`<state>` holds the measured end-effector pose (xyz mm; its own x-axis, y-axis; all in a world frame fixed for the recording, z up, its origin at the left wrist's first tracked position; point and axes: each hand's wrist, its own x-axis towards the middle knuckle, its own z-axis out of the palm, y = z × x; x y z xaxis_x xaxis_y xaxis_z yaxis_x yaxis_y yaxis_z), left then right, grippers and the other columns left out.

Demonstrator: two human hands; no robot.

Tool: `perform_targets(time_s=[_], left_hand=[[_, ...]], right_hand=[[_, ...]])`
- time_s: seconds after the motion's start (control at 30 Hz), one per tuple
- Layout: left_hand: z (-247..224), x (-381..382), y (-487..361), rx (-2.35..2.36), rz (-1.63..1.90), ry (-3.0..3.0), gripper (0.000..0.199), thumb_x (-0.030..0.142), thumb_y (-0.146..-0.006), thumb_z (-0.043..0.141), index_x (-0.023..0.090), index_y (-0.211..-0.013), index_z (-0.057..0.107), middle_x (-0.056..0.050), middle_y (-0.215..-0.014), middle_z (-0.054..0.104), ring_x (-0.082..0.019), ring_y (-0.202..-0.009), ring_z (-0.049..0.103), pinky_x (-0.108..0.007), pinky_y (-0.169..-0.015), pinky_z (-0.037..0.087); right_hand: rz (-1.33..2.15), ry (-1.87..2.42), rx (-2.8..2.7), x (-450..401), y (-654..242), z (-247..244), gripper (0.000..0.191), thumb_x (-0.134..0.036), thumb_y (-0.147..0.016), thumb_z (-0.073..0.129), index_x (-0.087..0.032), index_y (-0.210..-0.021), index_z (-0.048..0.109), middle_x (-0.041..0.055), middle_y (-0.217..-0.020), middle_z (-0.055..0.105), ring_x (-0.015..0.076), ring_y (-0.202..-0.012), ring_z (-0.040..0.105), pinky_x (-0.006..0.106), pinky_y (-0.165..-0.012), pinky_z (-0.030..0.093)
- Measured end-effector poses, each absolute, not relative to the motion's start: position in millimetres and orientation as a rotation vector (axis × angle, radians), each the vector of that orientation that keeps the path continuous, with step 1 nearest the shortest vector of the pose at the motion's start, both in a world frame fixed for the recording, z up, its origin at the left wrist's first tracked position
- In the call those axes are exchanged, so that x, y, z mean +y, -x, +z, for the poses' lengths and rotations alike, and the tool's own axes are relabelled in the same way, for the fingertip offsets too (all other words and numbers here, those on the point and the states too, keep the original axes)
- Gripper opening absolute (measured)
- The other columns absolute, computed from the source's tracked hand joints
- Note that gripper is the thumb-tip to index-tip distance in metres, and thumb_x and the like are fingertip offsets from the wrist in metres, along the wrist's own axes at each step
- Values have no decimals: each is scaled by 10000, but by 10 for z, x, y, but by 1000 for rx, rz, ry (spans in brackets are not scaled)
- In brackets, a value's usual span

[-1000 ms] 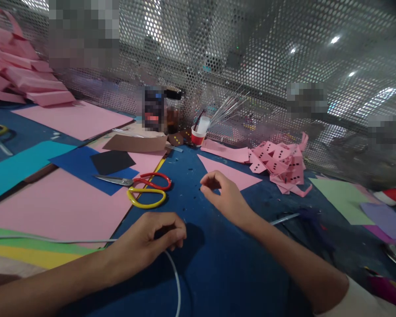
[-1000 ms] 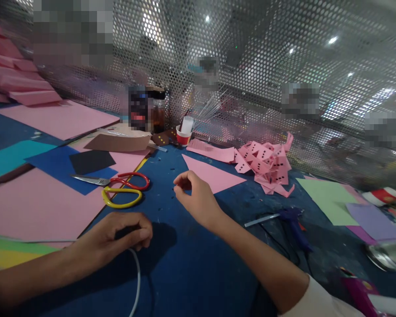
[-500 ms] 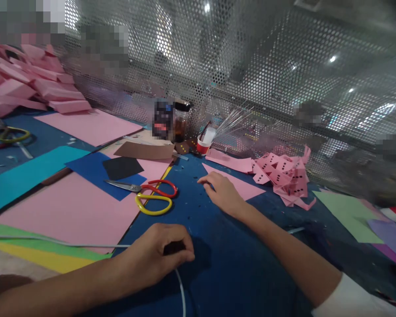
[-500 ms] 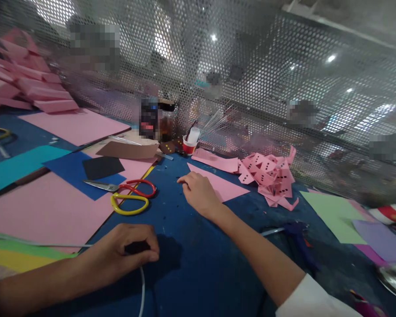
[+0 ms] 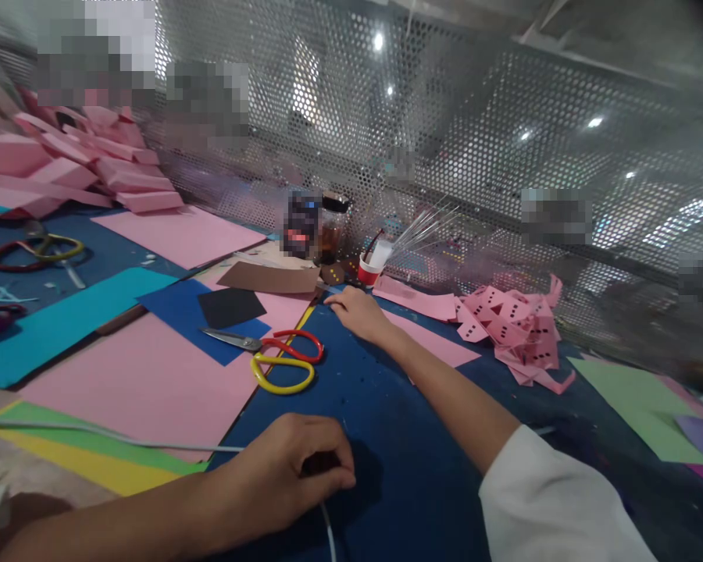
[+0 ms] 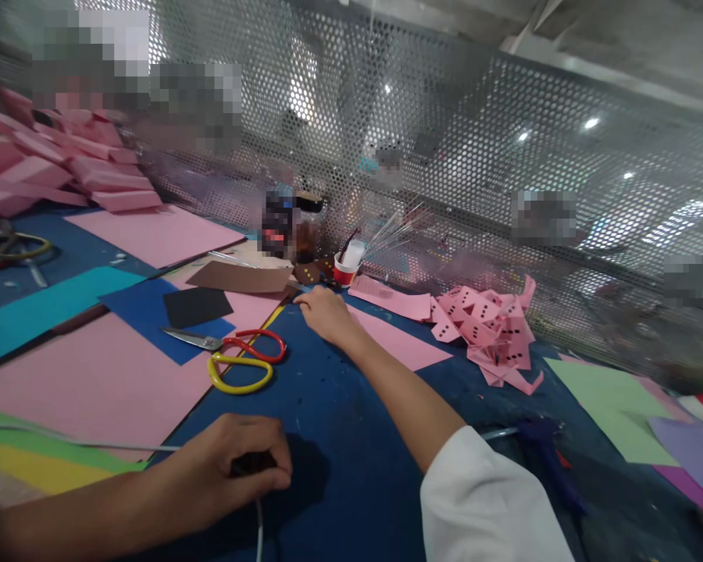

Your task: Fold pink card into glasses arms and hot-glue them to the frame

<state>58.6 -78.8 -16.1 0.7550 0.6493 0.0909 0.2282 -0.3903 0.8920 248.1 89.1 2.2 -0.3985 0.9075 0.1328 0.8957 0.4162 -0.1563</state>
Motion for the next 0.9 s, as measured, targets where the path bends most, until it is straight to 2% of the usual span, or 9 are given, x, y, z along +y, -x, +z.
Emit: perform_targets(time_s=[0.17,0.37,0.5,0.77,0.9], left_hand=[[-156,-795,-588,660,551,-1958,99,241,-909,674,196,-840,729,-13,-803,701,-123,-696,623,-195,-625,432],[-159,-794,-589,668,533,-1952,93,237,-905,676,193,-845,732,-13,-815,702,-117,-688,617,-189,-611,426],[-144,-786,-591,662,531,-1960,91,233,-906,688,190,-840,732,-10,-805,702,-121,-713,627,-186,-632,430],[-165,-785,-604,657,551,-1982,83,228,-902,698,181,-852,745,-11,-793,697,-115,-698,620,-180,-621,426],[-173,-790,-601,658,556,-1984,84,235,-903,704,183,-854,748,-12,-801,701,-116,-707,623,-178,-626,432]], right_hand=[[-4,1603,-2509,1061,-2314,-27,390,-303,-1089,422,-276,-1331,727,105,-1259,676,248,-1163,632,334,-959,466],[-131,1641,-2512,1154,-2190,-27,370,-288,-1081,430,-202,-1192,773,132,-1239,689,266,-1169,627,368,-965,468],[-177,1682,-2499,1200,-2136,-21,320,-295,-1064,480,-212,-1186,763,116,-1265,694,255,-1193,629,369,-992,472],[-140,1851,-2426,1293,-1975,47,264,-248,-982,605,-188,-1202,737,135,-1249,735,289,-1230,660,401,-996,512],[-70,1926,-2400,1315,-1925,94,250,-256,-1008,619,-149,-1216,707,138,-1240,727,278,-1179,685,434,-988,544]])
